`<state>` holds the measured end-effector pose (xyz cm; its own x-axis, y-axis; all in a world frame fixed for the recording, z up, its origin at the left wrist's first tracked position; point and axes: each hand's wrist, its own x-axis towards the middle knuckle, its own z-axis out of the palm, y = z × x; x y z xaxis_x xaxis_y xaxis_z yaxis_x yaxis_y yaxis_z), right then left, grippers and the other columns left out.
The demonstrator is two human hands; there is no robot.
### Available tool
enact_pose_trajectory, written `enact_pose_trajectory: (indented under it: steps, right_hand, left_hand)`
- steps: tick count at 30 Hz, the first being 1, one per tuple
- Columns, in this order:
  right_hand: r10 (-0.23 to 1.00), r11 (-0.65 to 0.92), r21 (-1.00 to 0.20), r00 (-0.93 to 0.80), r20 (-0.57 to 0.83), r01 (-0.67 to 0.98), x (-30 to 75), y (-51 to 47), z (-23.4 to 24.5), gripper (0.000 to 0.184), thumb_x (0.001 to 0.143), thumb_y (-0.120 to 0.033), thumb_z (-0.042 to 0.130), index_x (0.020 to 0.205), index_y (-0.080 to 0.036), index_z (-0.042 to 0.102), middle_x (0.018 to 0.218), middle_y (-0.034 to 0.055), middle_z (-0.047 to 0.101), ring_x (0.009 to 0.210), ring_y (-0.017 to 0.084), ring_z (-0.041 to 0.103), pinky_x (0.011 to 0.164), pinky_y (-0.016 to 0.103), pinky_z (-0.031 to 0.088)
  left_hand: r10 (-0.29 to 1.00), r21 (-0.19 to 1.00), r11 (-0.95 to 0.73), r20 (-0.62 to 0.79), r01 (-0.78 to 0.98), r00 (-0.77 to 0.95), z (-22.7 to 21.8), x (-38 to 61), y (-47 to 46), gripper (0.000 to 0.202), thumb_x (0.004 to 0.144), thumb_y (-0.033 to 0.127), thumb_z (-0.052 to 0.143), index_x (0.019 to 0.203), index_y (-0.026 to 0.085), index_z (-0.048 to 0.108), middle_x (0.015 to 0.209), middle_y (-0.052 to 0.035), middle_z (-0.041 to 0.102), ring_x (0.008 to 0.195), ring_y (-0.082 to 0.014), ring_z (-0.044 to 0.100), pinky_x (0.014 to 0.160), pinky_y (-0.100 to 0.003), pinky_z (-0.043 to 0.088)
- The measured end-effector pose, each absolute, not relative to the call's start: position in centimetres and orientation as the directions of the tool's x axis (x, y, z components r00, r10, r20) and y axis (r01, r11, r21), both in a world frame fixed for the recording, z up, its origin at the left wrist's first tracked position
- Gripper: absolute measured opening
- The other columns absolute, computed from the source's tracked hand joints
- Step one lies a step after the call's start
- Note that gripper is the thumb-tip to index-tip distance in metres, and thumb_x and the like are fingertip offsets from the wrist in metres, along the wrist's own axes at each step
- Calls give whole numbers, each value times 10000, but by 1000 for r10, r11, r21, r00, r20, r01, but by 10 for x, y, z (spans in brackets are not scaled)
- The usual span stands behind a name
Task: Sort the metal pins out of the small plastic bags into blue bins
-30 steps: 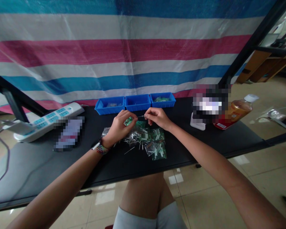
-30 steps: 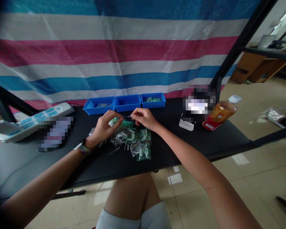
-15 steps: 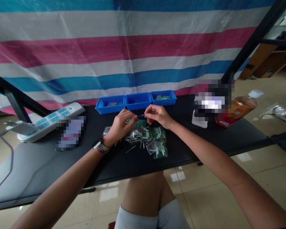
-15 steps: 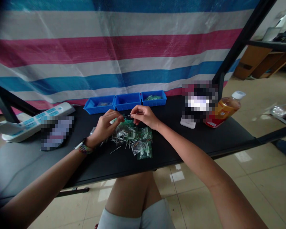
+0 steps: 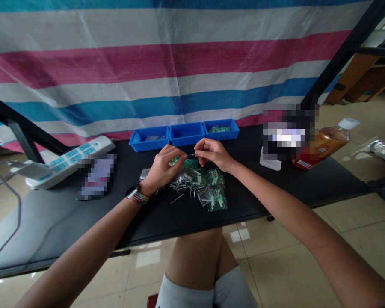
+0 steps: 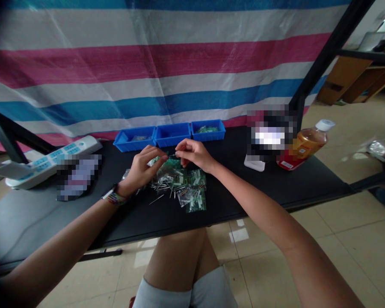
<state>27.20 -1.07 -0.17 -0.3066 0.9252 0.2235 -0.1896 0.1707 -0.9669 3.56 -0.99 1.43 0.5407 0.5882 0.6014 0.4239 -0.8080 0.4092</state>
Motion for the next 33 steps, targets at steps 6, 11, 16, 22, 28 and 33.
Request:
enact_pose_trajectory:
  steps: [6,11,16,22,28,33]
  right_hand:
    - [911,167,-963,-340,233,-212,272,-14,-1,350,790,-393,906,885,-183,642,739,-40,655,569,101,643,547,246,589]
    - [928,186,-958,-283,244,-217,271,-7,-3,327,771,-385,898,846,-185,651,715,-32,661,562,107,633,530,241,582]
    - [969,221,-955,-68,238,-196,276,10,-2,360,807,-371,830,1112,-208,732,1135,63,780,623,95,674,564,247,616]
    - [968,248,-968,-42,246,39,295,17,1,444,840,-296,686,1264,-192,764,962,41,757,473,70,574,404,204,427]
    - [966,239,-959,-139,219,153,290,12,-7,219,802,-262,669,952,-141,773,717,0,674,442,80,498,436,225,353]
    - [908,339,-910,-338,249,239,278,-3,-4,195,845,-344,752,847,-149,749,752,17,686,613,122,561,561,246,394]
  left_hand:
    - [591,405,-805,602,433,537,12,35,-7,267,1106,342,549,915,210,682,868,-48,715,857,-227,583,845,-379,472]
    - [641,443,-767,562,463,523,12,35,-7,322,1114,399,513,917,215,690,899,-61,735,900,-244,615,868,-398,490]
    - [699,493,-714,547,497,462,15,33,-7,305,1112,408,506,962,216,690,920,-55,744,929,-249,649,877,-394,492]
    - [708,453,-702,533,550,464,14,32,-3,220,1050,330,532,984,207,702,965,-68,753,945,-259,653,904,-411,486]
    - [618,353,-784,367,511,695,15,25,4,275,901,260,554,1035,215,790,1095,-81,755,986,-283,641,965,-460,467]
    - [573,298,-817,324,493,753,11,26,4,316,901,289,595,1145,207,777,1119,-99,728,1004,-287,634,960,-453,480]
